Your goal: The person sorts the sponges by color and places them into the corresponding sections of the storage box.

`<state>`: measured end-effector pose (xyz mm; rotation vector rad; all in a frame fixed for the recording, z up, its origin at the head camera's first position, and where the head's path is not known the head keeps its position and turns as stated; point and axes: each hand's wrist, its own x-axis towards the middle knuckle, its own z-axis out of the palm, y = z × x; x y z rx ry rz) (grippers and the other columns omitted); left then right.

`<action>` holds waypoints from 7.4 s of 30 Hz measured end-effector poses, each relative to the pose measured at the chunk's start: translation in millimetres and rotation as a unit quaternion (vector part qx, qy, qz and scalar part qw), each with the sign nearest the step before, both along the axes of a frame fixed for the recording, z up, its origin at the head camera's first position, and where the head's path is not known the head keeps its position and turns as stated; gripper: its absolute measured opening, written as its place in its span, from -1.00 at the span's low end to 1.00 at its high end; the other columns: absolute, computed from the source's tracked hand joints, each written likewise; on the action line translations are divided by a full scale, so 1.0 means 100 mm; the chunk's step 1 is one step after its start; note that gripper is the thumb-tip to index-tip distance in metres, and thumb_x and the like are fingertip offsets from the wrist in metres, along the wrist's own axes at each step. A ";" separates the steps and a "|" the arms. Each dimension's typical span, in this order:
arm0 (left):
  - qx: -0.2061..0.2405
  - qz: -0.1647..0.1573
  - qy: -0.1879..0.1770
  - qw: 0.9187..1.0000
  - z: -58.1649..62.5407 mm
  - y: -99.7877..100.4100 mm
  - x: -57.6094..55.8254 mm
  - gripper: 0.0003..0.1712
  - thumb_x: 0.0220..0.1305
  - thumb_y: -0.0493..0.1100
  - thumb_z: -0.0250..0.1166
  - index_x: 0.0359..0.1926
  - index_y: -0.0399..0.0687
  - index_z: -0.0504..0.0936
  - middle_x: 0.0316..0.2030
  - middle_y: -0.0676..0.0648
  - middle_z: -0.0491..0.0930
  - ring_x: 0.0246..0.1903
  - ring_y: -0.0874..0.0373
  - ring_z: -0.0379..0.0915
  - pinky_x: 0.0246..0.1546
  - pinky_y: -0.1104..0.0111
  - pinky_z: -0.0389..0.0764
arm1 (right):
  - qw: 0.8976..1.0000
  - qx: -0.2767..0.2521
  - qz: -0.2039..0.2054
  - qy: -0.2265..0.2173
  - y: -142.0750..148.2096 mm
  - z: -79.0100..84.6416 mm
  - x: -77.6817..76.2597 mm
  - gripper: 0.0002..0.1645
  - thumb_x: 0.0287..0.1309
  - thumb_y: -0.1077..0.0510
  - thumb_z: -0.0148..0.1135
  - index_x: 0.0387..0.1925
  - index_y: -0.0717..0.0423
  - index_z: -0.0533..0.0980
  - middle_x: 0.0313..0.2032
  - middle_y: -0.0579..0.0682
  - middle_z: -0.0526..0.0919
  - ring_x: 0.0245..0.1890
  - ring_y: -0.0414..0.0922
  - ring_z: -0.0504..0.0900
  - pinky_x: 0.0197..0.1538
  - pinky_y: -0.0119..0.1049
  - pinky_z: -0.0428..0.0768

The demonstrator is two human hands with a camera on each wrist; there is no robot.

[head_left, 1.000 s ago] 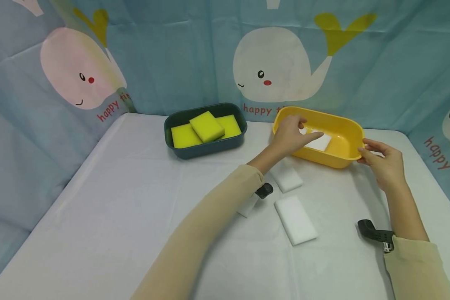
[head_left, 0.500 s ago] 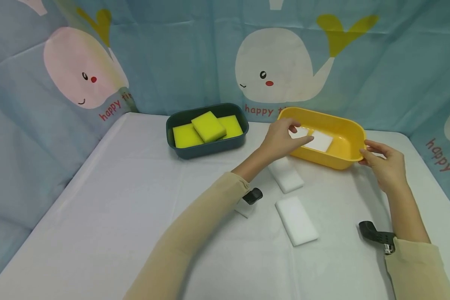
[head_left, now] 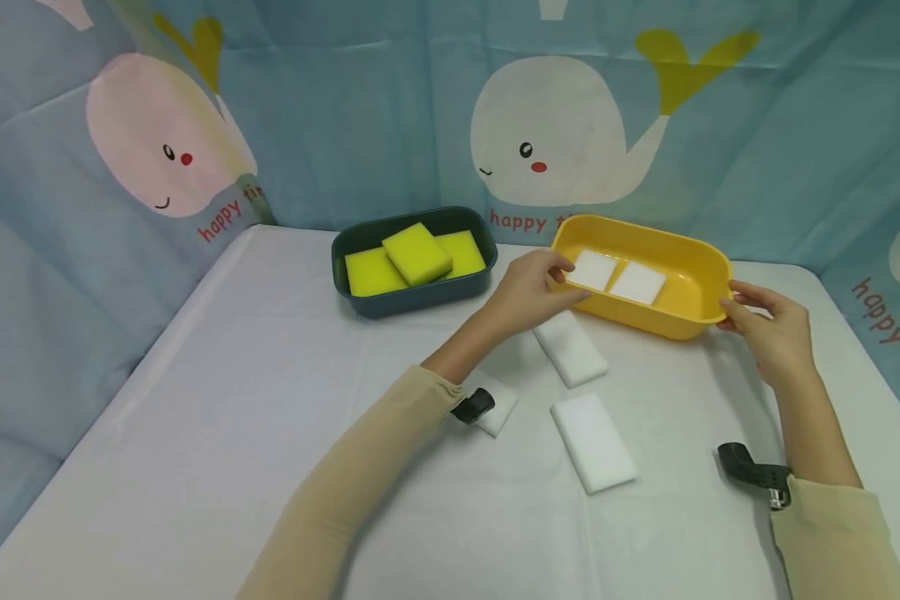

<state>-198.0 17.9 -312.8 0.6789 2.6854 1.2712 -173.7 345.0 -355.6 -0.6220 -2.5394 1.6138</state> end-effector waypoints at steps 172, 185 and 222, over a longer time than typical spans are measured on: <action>-0.068 -0.024 -0.055 0.996 0.05 -0.07 -0.39 -0.23 0.25 0.20 0.53 0.32 -0.13 0.57 0.15 -0.09 0.59 0.07 0.12 0.47 -0.04 0.46 0.59 | 1.000 0.006 0.001 -0.017 0.03 -0.01 0.01 -0.27 0.56 0.03 0.14 0.61 0.15 0.23 -0.13 -0.35 0.34 -0.30 -0.51 0.54 -0.21 -0.73 0.59; -0.099 0.008 -0.049 0.994 0.09 0.18 -0.51 -0.23 0.26 0.23 0.50 0.30 -0.17 0.56 0.14 -0.05 0.61 0.03 0.16 0.49 -0.08 0.49 0.59 | 1.000 0.002 0.000 -0.014 0.05 -0.03 0.00 -0.27 0.56 0.05 0.14 0.61 0.16 0.23 -0.14 -0.34 0.35 -0.32 -0.51 0.55 -0.22 -0.72 0.60; -0.148 0.182 -0.038 0.971 -0.04 0.80 -0.75 -0.40 0.15 0.42 0.50 -0.17 0.09 0.55 -0.29 0.12 0.46 -0.35 0.29 0.40 -0.47 0.47 0.40 | 1.000 -0.008 0.002 0.000 0.02 -0.01 -0.01 -0.29 0.56 0.09 0.16 0.59 0.20 0.25 -0.15 -0.31 0.37 -0.40 -0.52 0.58 -0.23 -0.71 0.61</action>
